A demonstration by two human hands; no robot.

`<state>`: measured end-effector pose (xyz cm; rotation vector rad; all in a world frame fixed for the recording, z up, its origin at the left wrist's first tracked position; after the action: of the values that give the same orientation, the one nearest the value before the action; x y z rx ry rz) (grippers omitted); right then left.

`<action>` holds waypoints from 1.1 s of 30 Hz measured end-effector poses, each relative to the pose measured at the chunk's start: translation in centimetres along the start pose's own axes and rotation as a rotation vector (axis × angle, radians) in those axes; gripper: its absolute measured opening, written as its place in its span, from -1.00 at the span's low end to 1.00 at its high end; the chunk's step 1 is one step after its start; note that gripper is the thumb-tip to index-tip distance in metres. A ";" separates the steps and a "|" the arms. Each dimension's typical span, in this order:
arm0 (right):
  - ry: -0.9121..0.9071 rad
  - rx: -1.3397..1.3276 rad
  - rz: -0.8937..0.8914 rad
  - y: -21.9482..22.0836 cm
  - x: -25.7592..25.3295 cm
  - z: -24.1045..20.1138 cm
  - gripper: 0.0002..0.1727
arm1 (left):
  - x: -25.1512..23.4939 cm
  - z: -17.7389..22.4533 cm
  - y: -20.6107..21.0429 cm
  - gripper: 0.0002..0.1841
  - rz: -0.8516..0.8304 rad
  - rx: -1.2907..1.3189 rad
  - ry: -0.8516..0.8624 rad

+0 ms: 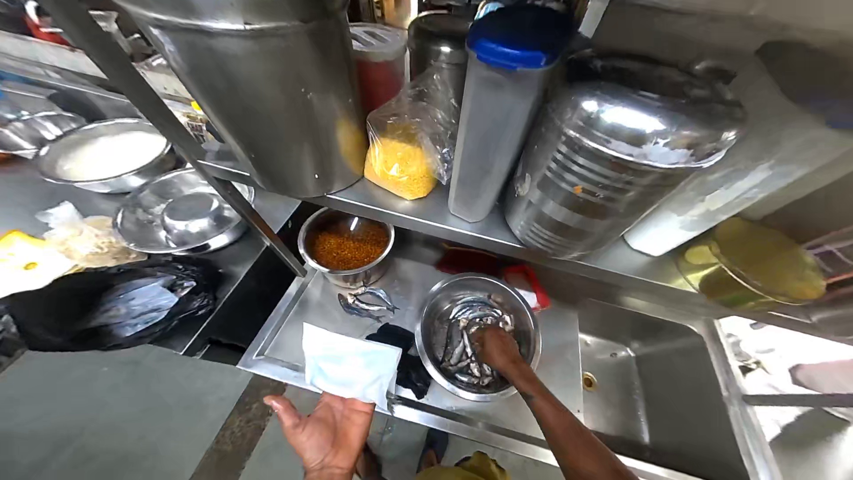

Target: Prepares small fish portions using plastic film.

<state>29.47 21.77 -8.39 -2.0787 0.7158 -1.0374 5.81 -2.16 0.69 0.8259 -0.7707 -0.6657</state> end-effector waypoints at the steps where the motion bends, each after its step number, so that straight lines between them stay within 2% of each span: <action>1: -0.053 -0.013 -0.055 1.2 -0.5 -0.4 -0.69 | 0.3 0.2 -0.4 0.27 0.020 -0.015 0.007; 4: -0.212 0.076 -0.186 5.3 -1.5 -1.9 -0.63 | 0.5 0.6 -1.1 0.27 0.047 -0.006 0.018; 6: -0.266 0.149 -0.217 7.3 -2.0 -2.5 -0.67 | 0.5 0.7 -1.3 0.26 0.049 -0.003 0.022; 11: -0.125 0.024 -0.127 7.6 -3.4 -1.9 -0.65 | 0.1 1.0 -1.3 0.26 0.069 -0.007 0.032; 15: -0.087 -0.270 0.055 4.5 -3.1 -1.1 -0.58 | -0.6 0.8 -0.9 0.28 0.060 0.011 0.029; 18: -0.047 -0.651 0.201 1.2 -0.9 -1.3 -0.63 | -1.4 0.2 -0.6 0.27 0.036 0.054 0.017; 21: 0.033 -1.114 0.220 -1.5 1.7 -2.3 -0.69 | -2.6 -0.7 0.2 0.22 0.033 0.086 -0.001; 23: 0.003 -1.296 0.206 -3.3 3.8 -3.6 -0.70 | -3.3 -1.5 0.7 0.22 0.038 0.073 -0.019; 29: -0.326 -1.347 0.077 -6.7 10.1 -8.8 -0.64 | -4.7 -3.1 2.1 0.26 -0.021 0.111 -0.052; 33: -0.386 -1.240 0.096 -6.7 11.3 -10.0 -0.66 | -4.8 -3.2 3.3 0.29 -0.046 0.129 -0.054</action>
<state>28.21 14.29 6.29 -3.0553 1.4422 0.0025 6.40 4.44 0.37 0.9485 -0.8517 -0.6871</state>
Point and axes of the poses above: each hand's wrist, its own x-axis away from the middle knuckle, its own y-axis out of the palm, z = x × y, the point moved 4 cm from there along -x, towards the middle knuckle, and after that the axes turned 10 degrees about -x, right-handed, at the moved point
